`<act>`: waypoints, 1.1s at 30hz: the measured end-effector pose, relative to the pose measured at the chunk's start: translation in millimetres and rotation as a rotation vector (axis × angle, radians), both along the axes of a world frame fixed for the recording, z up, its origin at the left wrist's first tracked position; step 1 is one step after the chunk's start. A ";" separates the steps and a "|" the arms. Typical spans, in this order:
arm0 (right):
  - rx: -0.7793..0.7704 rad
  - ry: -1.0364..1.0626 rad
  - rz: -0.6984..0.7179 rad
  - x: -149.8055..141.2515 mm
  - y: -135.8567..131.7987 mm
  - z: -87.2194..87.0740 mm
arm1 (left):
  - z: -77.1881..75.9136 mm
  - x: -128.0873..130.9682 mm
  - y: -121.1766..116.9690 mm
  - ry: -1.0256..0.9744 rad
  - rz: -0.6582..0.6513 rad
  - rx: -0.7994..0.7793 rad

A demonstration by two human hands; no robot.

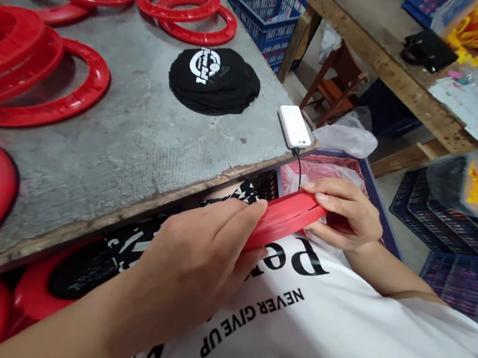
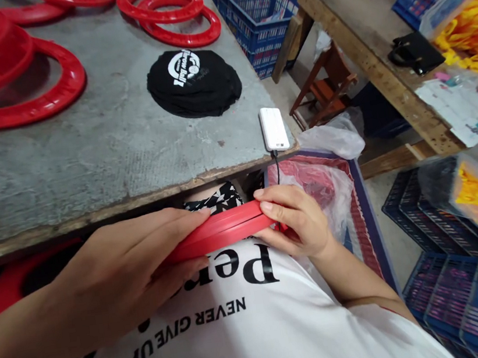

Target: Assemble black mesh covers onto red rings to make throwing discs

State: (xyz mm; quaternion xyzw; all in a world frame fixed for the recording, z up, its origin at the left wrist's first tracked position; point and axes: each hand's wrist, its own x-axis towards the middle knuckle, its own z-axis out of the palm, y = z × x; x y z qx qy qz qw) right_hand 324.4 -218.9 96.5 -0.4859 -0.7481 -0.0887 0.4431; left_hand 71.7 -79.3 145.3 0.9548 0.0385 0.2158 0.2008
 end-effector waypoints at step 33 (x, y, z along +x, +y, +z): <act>-0.372 -0.039 -0.062 25.4 74.5 6.1 | -15.7 19.7 49.5 0.041 0.169 -0.164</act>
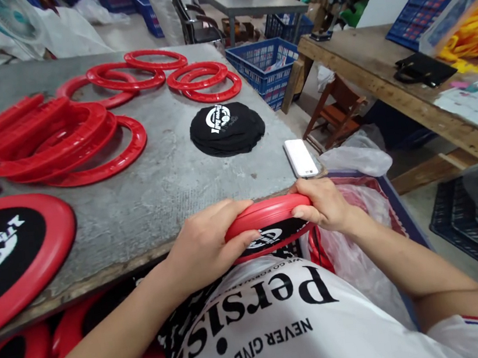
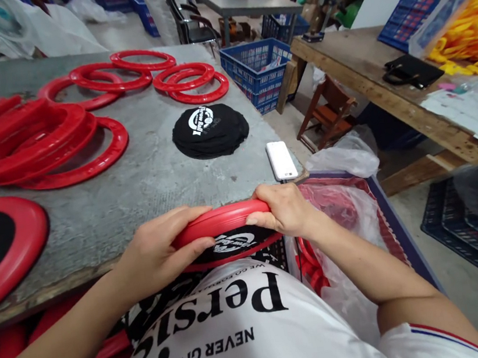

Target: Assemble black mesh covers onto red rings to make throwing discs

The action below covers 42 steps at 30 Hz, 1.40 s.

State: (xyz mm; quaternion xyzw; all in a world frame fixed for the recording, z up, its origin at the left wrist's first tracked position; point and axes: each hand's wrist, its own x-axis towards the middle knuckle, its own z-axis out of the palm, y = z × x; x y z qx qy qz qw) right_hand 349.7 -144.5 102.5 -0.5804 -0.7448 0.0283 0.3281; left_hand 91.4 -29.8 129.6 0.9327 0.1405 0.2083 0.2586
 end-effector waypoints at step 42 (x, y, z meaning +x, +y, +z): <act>-0.458 0.148 -0.219 22.0 13.4 20.9 | -70.9 23.9 11.5 -0.310 0.604 0.304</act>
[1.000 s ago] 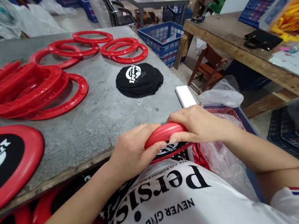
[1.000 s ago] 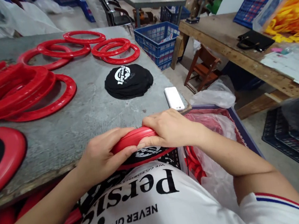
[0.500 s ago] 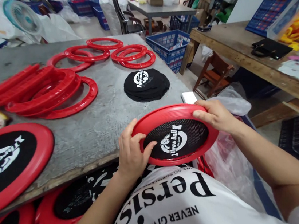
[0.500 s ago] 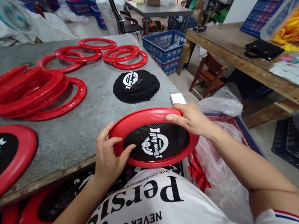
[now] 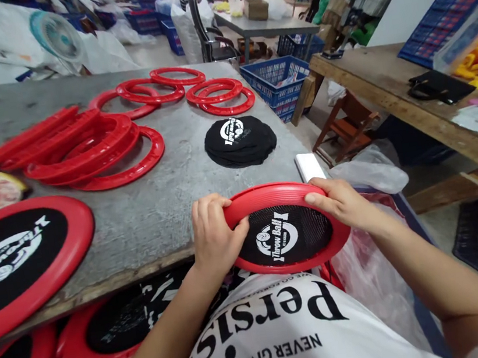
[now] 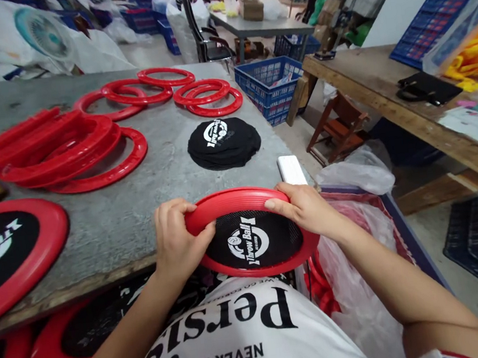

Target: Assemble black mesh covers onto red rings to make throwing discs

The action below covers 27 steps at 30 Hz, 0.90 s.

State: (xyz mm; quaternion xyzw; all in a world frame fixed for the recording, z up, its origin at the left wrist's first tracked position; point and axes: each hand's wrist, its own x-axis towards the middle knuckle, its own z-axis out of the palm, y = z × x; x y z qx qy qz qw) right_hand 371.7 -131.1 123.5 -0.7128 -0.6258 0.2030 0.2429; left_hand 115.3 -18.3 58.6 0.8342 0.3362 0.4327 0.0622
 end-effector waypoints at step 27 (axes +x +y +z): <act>-0.034 0.136 0.102 -4.9 -14.7 1.5 | 23.9 -10.8 -6.4 -0.011 -0.123 -0.324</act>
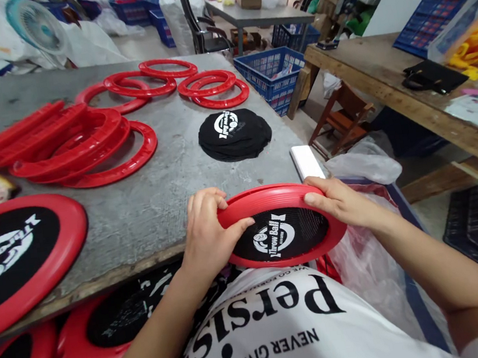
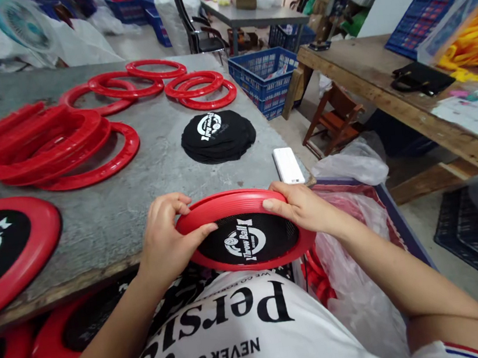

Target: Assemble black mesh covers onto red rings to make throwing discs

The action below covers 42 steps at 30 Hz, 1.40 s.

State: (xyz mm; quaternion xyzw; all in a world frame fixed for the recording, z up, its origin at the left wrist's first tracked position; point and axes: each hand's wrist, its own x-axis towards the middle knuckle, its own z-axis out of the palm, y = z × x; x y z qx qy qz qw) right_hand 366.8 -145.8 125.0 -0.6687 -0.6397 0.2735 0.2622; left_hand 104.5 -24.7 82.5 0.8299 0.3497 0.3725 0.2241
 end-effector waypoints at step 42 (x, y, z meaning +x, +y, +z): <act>0.247 -0.276 0.106 -23.1 -6.6 10.9 | 16.5 -20.8 -10.0 0.005 -0.488 0.018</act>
